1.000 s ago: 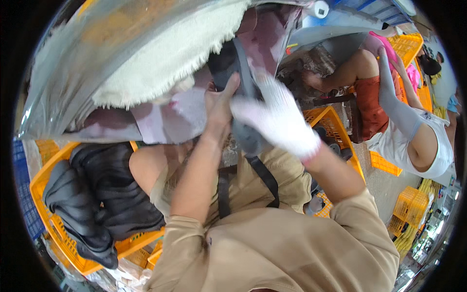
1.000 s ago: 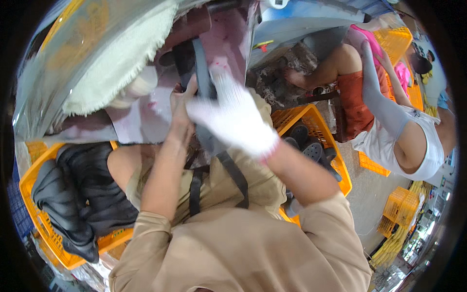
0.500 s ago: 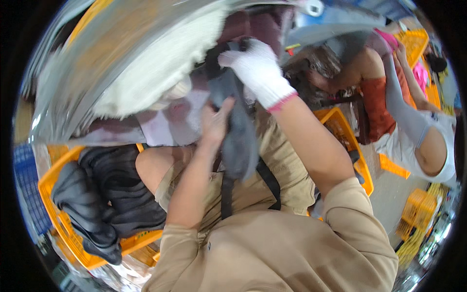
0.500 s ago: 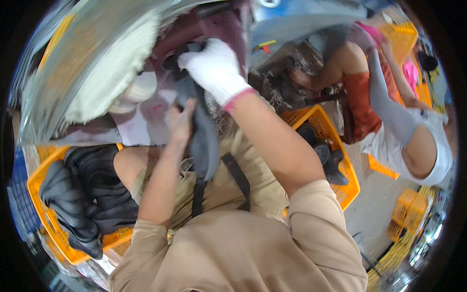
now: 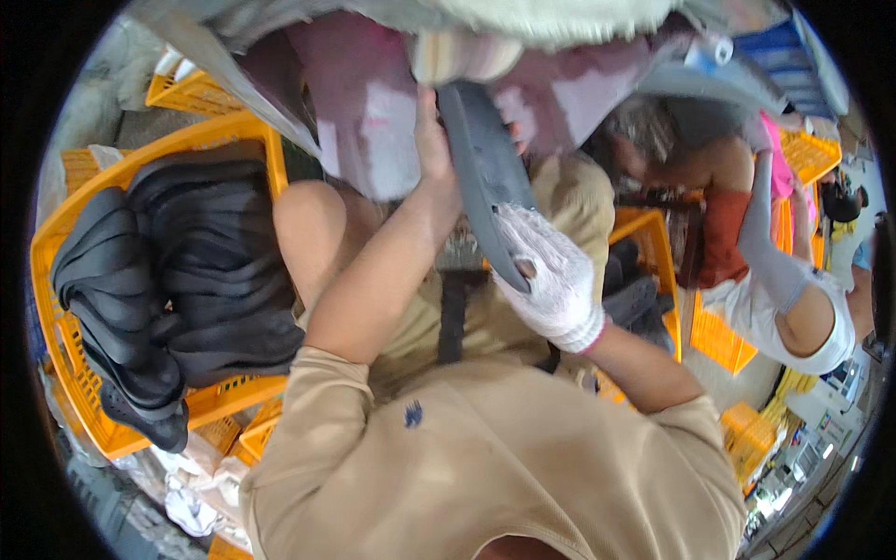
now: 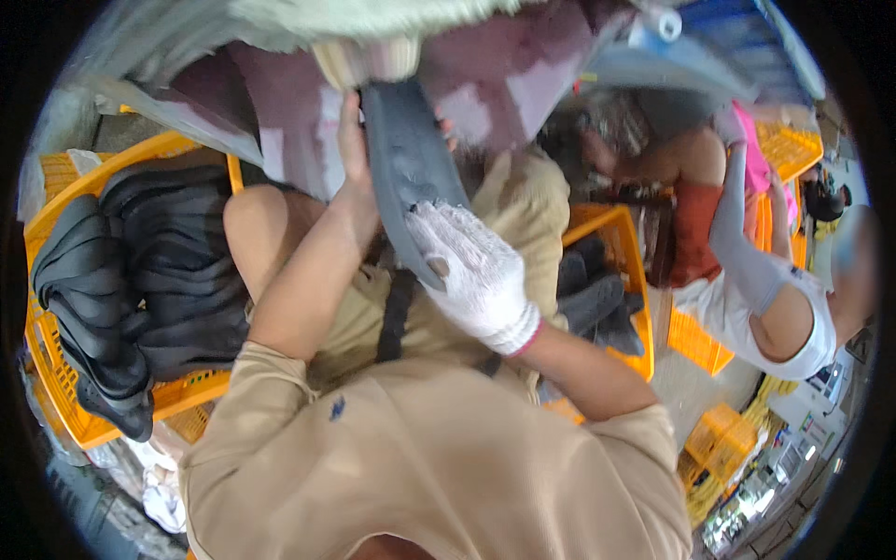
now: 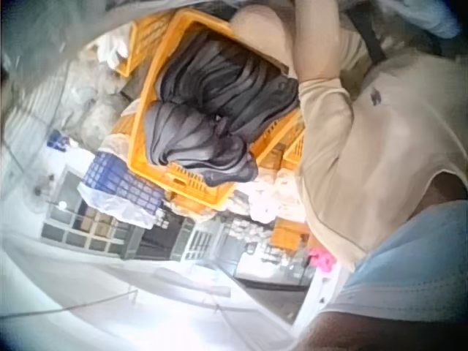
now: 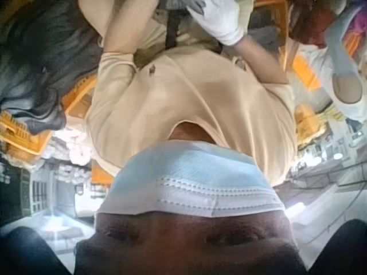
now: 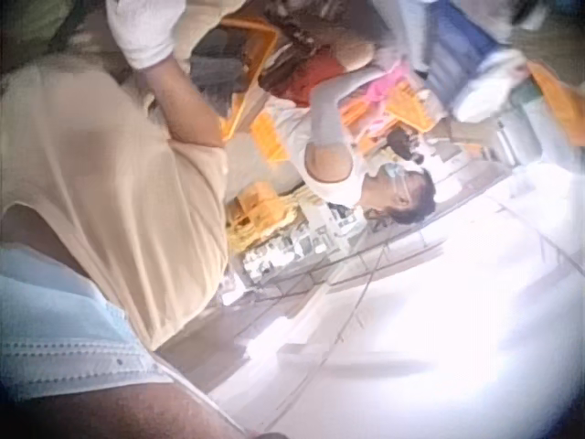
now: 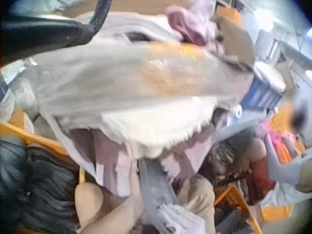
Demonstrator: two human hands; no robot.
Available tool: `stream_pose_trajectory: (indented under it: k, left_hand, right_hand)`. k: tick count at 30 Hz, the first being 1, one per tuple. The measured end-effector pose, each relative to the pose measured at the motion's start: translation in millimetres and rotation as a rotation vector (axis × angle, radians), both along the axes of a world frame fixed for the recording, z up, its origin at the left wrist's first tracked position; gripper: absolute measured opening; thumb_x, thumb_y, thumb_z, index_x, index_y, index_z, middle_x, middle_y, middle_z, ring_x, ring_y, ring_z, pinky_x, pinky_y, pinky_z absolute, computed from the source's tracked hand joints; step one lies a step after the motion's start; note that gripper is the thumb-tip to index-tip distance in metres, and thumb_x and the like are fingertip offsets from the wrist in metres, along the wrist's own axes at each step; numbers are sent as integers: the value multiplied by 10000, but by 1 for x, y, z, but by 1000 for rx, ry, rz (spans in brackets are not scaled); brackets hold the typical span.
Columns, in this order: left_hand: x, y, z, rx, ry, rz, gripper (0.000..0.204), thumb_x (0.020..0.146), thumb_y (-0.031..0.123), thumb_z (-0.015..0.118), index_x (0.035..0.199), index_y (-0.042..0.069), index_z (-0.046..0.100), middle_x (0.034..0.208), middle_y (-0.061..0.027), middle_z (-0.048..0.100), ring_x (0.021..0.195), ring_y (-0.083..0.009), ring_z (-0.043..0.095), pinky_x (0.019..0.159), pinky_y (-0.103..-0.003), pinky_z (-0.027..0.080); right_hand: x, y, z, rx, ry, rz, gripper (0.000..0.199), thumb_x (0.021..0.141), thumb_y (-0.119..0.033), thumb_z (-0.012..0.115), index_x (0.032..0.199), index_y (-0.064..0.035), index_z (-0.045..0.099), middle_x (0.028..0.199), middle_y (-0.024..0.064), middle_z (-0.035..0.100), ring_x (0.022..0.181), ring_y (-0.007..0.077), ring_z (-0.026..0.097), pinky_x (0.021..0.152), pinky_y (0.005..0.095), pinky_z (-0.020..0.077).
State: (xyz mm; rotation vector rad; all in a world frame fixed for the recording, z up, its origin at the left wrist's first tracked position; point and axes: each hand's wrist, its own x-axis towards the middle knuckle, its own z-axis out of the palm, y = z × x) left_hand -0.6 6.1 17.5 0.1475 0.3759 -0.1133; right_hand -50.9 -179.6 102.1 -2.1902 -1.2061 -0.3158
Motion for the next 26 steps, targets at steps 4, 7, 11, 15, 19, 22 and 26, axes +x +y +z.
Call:
stream_pose_trajectory:
  k: [4,7,11,15,19,22,26]
  left_hand:
    - [49,9,-31,520,-91,239,751,1087,659,415,1397,-17,517,1216,-202,643,1017,-324,697,884,-481,587]
    - [39,-17,-53,577,-58,485,829,1086,724,420,1467,-3,533,1323,-169,658,1218,-293,649,1127,-427,501]
    - [18,1,-56,171,47,-38,951,1048,829,273,1426,3,555,1228,-178,690,1159,-341,661,1108,-477,498]
    - [61,23,-39,158,112,-25,947,1004,884,265,1261,32,589,1075,-154,673,988,-323,652,927,-495,518]
    - [68,9,-25,198,76,38,961,960,939,258,1096,60,623,922,-130,655,818,-304,644,746,-512,538]
    - [8,-39,-39,94,127,-24,962,910,987,281,989,86,606,785,-87,583,672,-261,592,618,-483,535]
    - [48,3,-23,204,262,113,832,995,848,375,1150,77,648,957,-130,695,804,-333,702,677,-536,627]
  right_hand:
    - [48,60,-9,-13,185,-282,351,930,-242,792,1211,-32,763,962,181,790,870,385,777,802,413,608]
    - [92,86,-25,-13,281,-270,408,918,-410,766,1142,-70,781,881,177,764,818,417,736,771,437,578]
    - [73,48,-9,6,822,44,533,843,-411,753,1217,-34,702,1100,218,745,1041,384,735,883,457,563]
    - [60,70,2,7,991,-65,697,827,-324,842,1408,-18,608,1183,143,722,1098,272,707,954,398,562]
    - [77,58,32,127,1393,-11,531,887,-255,826,1317,4,652,1021,90,755,940,195,730,862,359,583]
    - [-5,19,41,-152,654,-206,546,849,-262,866,1288,1,675,1021,138,759,927,274,748,860,387,590]
    - [-2,42,15,-16,330,-208,554,804,-265,908,1265,-30,709,1027,170,771,922,345,764,851,402,603]
